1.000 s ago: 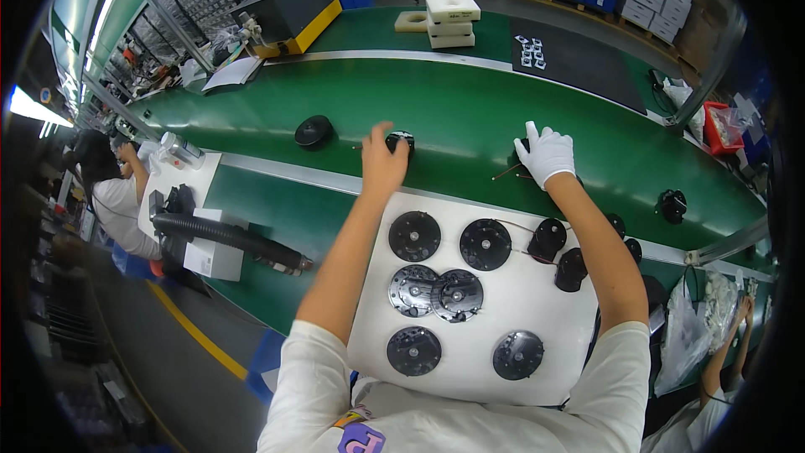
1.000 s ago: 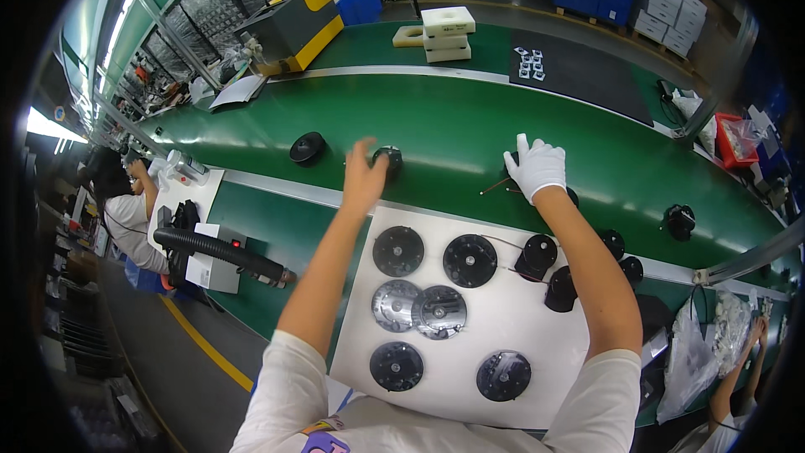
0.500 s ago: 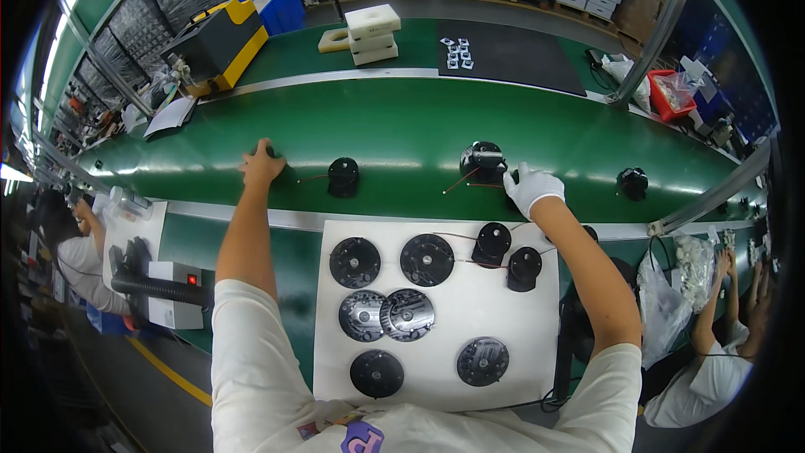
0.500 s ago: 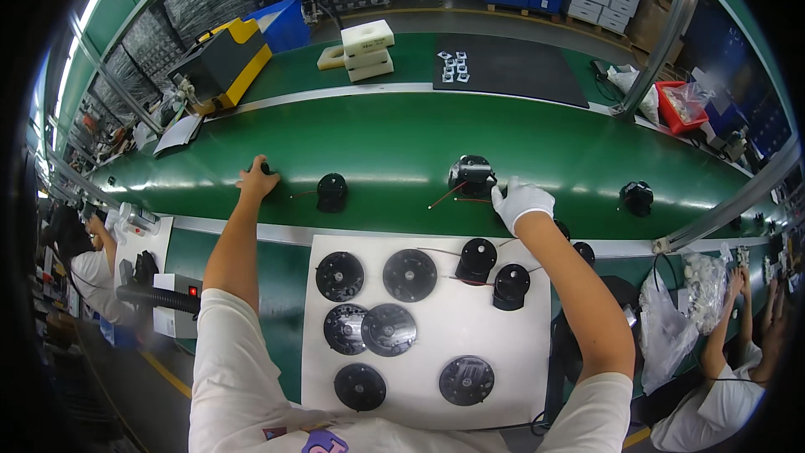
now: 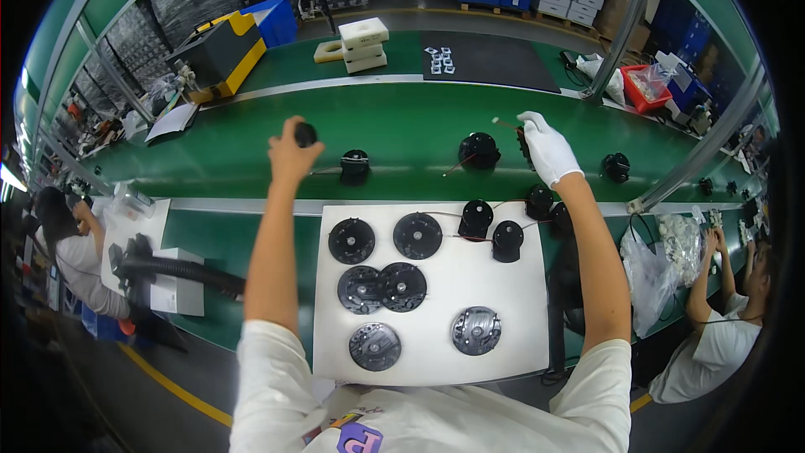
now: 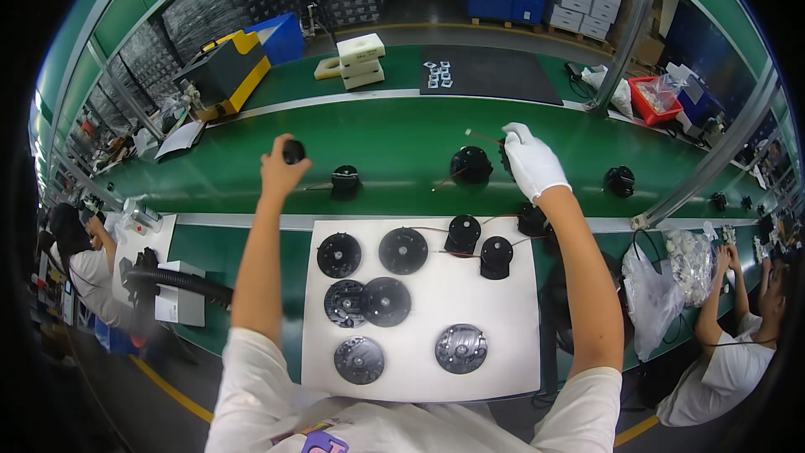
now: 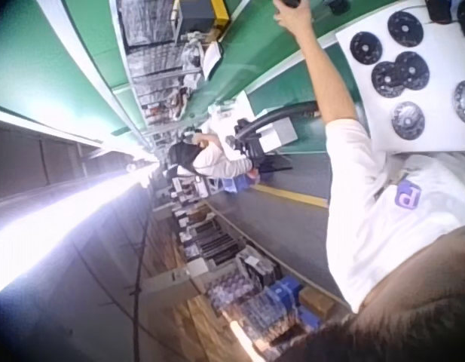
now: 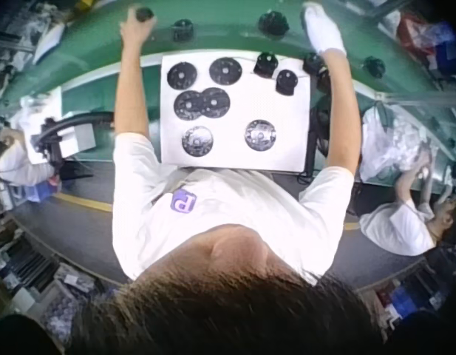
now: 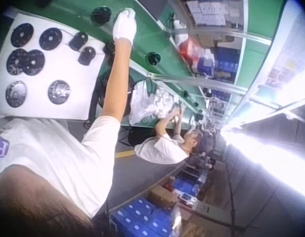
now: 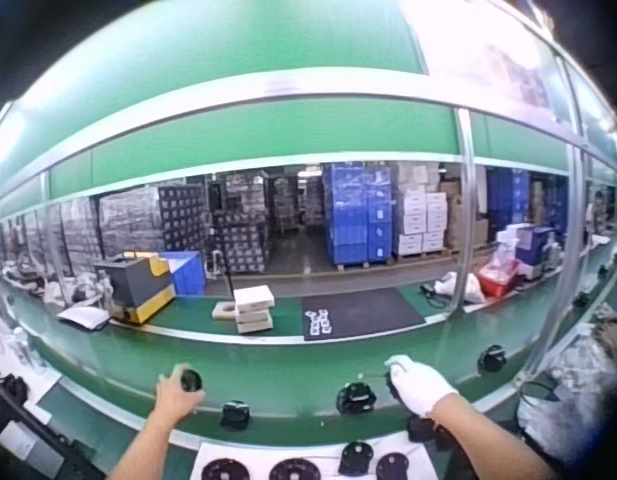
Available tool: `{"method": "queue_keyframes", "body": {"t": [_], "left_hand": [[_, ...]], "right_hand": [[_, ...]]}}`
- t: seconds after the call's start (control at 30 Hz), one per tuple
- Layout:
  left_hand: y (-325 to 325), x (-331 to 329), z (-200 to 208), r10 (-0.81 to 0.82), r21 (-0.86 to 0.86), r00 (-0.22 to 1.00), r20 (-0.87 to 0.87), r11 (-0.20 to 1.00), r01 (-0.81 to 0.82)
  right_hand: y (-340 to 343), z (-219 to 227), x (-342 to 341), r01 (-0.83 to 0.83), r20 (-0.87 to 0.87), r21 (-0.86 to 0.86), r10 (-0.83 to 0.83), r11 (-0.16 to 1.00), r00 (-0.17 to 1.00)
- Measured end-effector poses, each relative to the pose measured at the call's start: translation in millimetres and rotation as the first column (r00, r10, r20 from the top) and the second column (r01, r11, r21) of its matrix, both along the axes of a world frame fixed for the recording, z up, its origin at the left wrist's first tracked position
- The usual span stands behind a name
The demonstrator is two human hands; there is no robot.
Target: Assemble circular black lighting components at a factory assembly line.
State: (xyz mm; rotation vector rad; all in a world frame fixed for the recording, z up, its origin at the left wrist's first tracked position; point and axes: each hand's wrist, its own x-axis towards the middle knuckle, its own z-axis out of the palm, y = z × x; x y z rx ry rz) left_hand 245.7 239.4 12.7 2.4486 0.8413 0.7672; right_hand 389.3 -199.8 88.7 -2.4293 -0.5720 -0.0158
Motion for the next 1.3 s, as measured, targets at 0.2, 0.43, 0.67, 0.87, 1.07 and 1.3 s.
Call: {"method": "queue_keyframes", "body": {"t": [0.2,0.43,0.67,0.87,1.07,1.3], "left_hand": [[-165.8,-157.8,49.3,-0.388,-0.002,0.922,0.0,0.922,0.388],[-206.2,-291.0,4.4,-0.255,-0.192,0.922,-0.292,0.96,0.205],[-191.3,-304.6,-38.1,0.065,-0.519,0.9,0.431,0.834,0.188],[-130.6,-294.2,-43.5,0.82,-0.464,0.449,0.354,-0.263,0.846],[-93.6,-262.2,-60.4,0.818,-0.153,0.349,0.457,-0.314,0.937],[-109.2,-302.1,-52.4,0.901,-0.234,0.328,0.283,-0.267,0.935]], "right_hand": [[45.9,-7.3,-65.0,0.052,-0.431,0.76,0.441,0.648,0.787],[130.1,-53.3,-173.0,-0.273,-0.48,0.658,0.671,0.702,0.565],[176.7,-57.5,-220.4,-0.069,-0.588,0.773,0.753,0.631,0.293],[193.8,-59.5,-219.6,0.267,-0.72,0.693,0.665,0.67,0.199],[220.5,-75.5,-227.7,0.364,-0.791,0.603,0.59,0.71,0.16],[278.5,-161.2,-244.5,0.252,-0.785,0.596,0.619,0.762,-0.015]]}}
